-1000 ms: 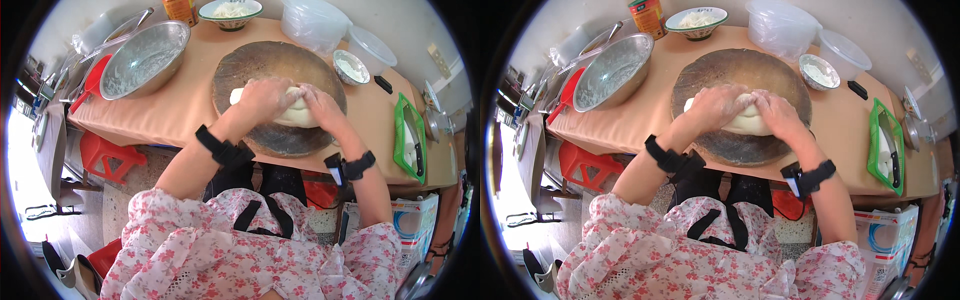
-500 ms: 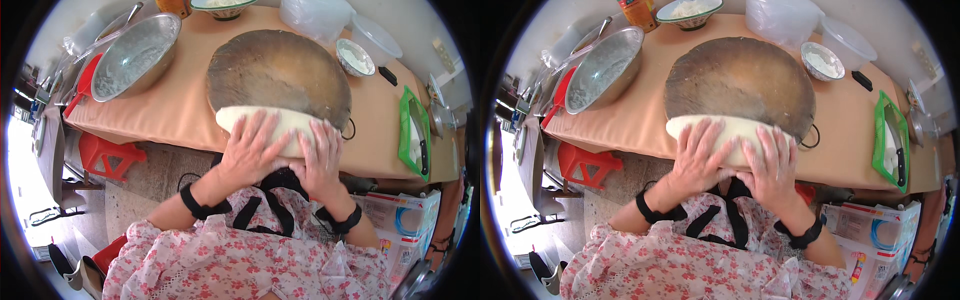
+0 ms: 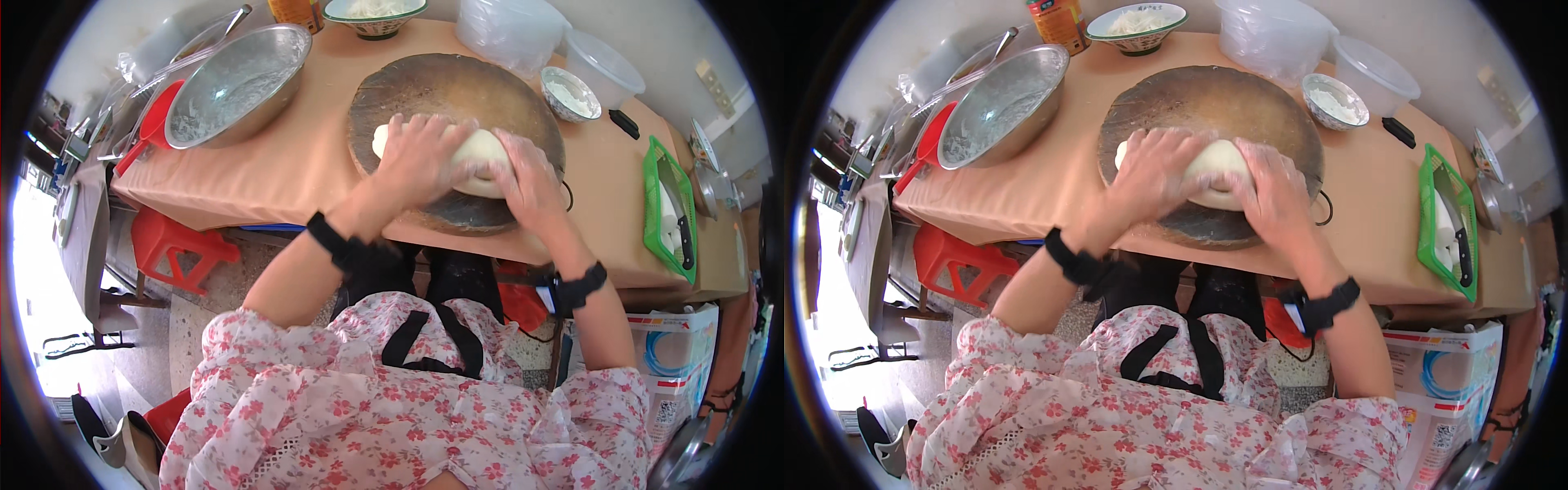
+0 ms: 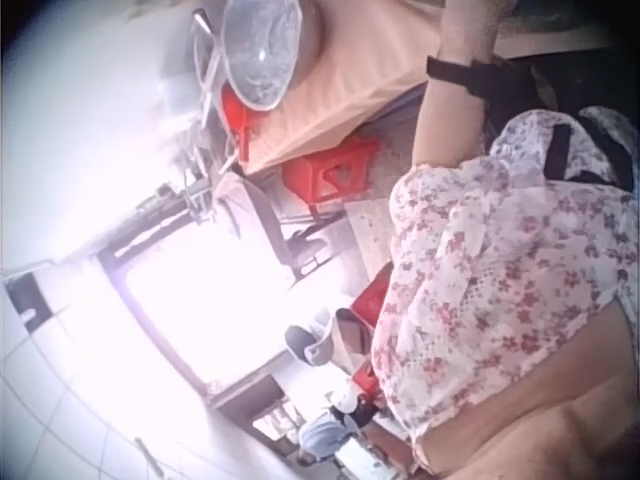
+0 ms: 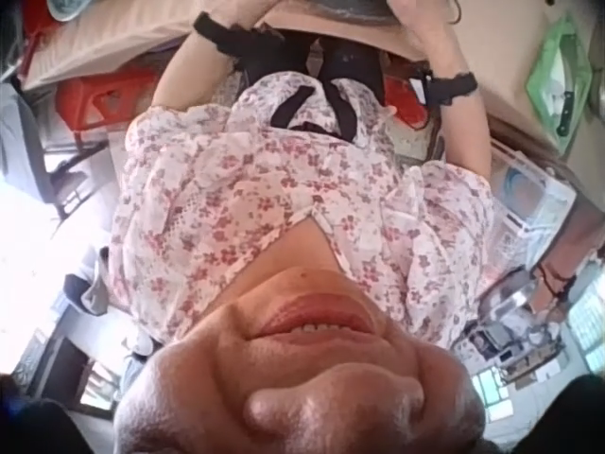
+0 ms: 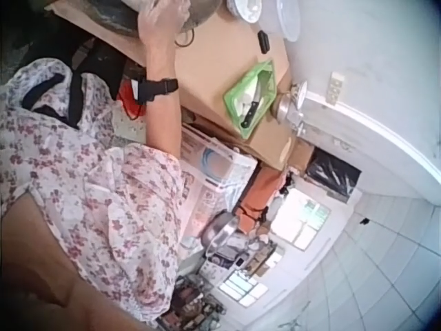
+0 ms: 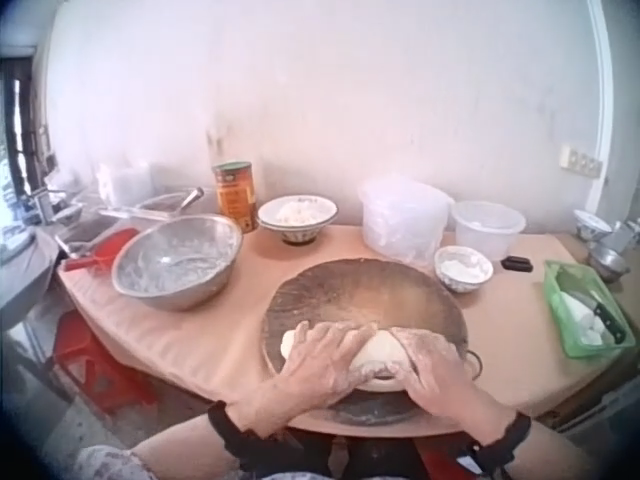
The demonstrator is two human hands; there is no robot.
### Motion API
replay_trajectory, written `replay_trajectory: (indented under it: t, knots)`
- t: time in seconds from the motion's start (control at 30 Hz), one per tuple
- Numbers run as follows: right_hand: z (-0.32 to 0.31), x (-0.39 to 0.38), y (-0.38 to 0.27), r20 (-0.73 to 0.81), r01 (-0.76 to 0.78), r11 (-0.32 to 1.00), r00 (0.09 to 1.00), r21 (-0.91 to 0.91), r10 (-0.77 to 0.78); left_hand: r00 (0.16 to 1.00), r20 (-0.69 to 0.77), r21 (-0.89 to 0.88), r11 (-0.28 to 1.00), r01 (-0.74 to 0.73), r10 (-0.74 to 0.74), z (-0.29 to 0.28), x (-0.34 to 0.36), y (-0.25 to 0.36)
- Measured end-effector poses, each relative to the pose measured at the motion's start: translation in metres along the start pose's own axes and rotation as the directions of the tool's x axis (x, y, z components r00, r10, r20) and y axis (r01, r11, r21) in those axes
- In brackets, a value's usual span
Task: Kneading a large piece of white dough on a wooden board in a kitchen setting.
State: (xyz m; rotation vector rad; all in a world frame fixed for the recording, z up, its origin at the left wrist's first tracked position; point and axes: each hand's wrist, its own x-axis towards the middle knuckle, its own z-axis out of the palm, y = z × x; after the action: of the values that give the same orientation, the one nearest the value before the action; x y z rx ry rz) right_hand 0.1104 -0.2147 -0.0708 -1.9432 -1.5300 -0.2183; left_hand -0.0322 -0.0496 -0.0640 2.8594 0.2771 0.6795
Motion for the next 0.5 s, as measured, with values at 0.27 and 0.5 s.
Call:
replay_trajectory:
  t: [0.27,0.5]
  knots:
    - [-0.006,-0.072,-0.054,-0.078,0.137,0.962,0.984,-0.235,-0.159,0.959,-0.248,0.084,0.989,-0.121,0.138,0.008,-0.089,0.023]
    - [-0.009,-0.082,-0.054,-0.054,0.125,0.958,0.988,-0.257,-0.144,0.936,-0.311,0.080,0.986,-0.147,0.165,0.016,-0.099,0.021]
